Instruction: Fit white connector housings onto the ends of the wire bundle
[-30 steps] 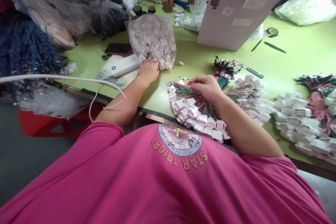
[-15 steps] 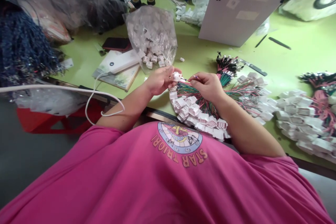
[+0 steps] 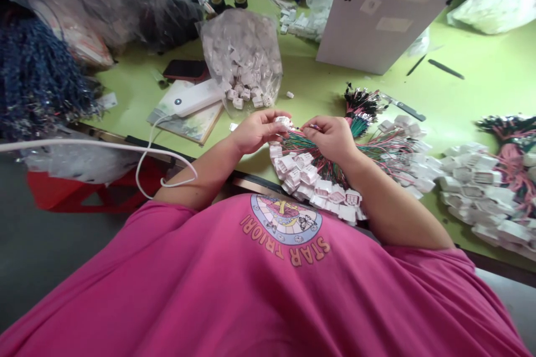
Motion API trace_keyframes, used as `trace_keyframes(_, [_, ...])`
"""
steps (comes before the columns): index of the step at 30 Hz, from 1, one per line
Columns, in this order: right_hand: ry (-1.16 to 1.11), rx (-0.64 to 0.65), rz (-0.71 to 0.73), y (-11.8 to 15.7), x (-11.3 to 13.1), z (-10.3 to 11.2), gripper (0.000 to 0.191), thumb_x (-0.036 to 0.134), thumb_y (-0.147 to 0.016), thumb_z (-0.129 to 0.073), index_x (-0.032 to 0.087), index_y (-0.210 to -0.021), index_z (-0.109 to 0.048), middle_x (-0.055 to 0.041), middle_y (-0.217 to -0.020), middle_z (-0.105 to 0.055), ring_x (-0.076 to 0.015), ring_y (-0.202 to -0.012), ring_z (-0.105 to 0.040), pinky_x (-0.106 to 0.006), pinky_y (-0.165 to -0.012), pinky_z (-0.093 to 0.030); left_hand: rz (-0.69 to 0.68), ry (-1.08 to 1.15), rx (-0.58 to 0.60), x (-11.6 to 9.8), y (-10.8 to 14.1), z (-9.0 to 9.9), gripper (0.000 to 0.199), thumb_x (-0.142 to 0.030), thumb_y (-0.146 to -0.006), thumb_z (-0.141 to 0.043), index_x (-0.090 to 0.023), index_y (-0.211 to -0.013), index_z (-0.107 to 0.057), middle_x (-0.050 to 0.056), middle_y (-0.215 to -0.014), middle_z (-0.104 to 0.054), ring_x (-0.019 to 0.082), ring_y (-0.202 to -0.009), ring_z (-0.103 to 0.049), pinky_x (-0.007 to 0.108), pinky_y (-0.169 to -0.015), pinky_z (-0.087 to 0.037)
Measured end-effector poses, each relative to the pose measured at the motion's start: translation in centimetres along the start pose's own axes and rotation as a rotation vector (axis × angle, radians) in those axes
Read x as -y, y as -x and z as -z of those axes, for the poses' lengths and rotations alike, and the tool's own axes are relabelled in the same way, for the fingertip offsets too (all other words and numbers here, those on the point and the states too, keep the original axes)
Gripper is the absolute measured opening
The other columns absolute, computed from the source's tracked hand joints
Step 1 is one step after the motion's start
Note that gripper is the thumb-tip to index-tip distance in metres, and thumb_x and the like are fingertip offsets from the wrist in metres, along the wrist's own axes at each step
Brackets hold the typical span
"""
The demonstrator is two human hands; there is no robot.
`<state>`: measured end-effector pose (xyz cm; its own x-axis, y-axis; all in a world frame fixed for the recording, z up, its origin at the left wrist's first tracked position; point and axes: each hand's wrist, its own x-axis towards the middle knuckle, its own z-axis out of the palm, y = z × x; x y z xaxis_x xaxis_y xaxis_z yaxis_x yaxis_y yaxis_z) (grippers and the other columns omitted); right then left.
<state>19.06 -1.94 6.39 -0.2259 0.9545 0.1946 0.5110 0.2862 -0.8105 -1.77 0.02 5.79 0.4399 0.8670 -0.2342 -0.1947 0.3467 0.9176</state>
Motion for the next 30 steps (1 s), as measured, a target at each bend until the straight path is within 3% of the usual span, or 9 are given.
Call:
trace_keyframes(11, [0.085,0.064,-0.030,-0.2,0.4,-0.3,0.023,0.029,-0.077,-0.055,0.011,-0.076,-0.070,0.0005,-0.058,-0.057,-0.0102,-0.057,-0.046,-0.024,-0.058,-0.035,-0.138,-0.133,-0.044,1.1,-0.4,0.3,0.053,-0.033,-0.057,-0.086,-0.013,-0.102,-0.066,0.005,-0.090,-0.071,0.013,-0.074,-0.068,0.028,-0.075,-0.056])
trace_keyframes(20, [0.093,0.067,-0.087,-0.3,0.2,-0.5,0.024,0.031,-0.078,-0.055,0.011,-0.075,-0.068,0.0006,-0.058,-0.056,-0.0106,-0.058,-0.046,-0.025,-0.057,-0.033,-0.239,-0.357,-0.128,0.5,-0.6,-0.5,0.055,-0.034,-0.050,-0.087,-0.011,-0.098,-0.071,0.008,-0.089,-0.073,0.016,-0.076,-0.068,0.029,-0.072,-0.054])
trace_keyframes(25, [0.116,0.080,-0.072,-0.3,0.3,-0.9,0.023,0.031,-0.078,-0.056,0.012,-0.071,-0.066,0.0017,-0.056,-0.052,-0.0096,-0.056,-0.043,-0.025,-0.056,-0.031,-0.174,-0.339,-0.083,1.1,-0.9,-0.8,0.061,-0.039,-0.052,-0.086,-0.010,-0.102,-0.069,0.009,-0.085,-0.073,0.017,-0.074,-0.067,0.031,-0.069,-0.054])
trace_keyframes(30, [0.062,0.137,-0.099,-0.7,0.3,-0.5,0.022,0.032,-0.079,-0.057,0.013,-0.071,-0.066,0.0024,-0.055,-0.050,-0.0088,-0.056,-0.041,-0.024,-0.055,-0.031,-0.242,-0.429,-0.086,1.3,-1.0,-0.3,0.059,-0.044,-0.058,-0.082,-0.009,-0.104,-0.069,0.009,-0.085,-0.073,0.016,-0.073,-0.066,0.028,-0.068,-0.052])
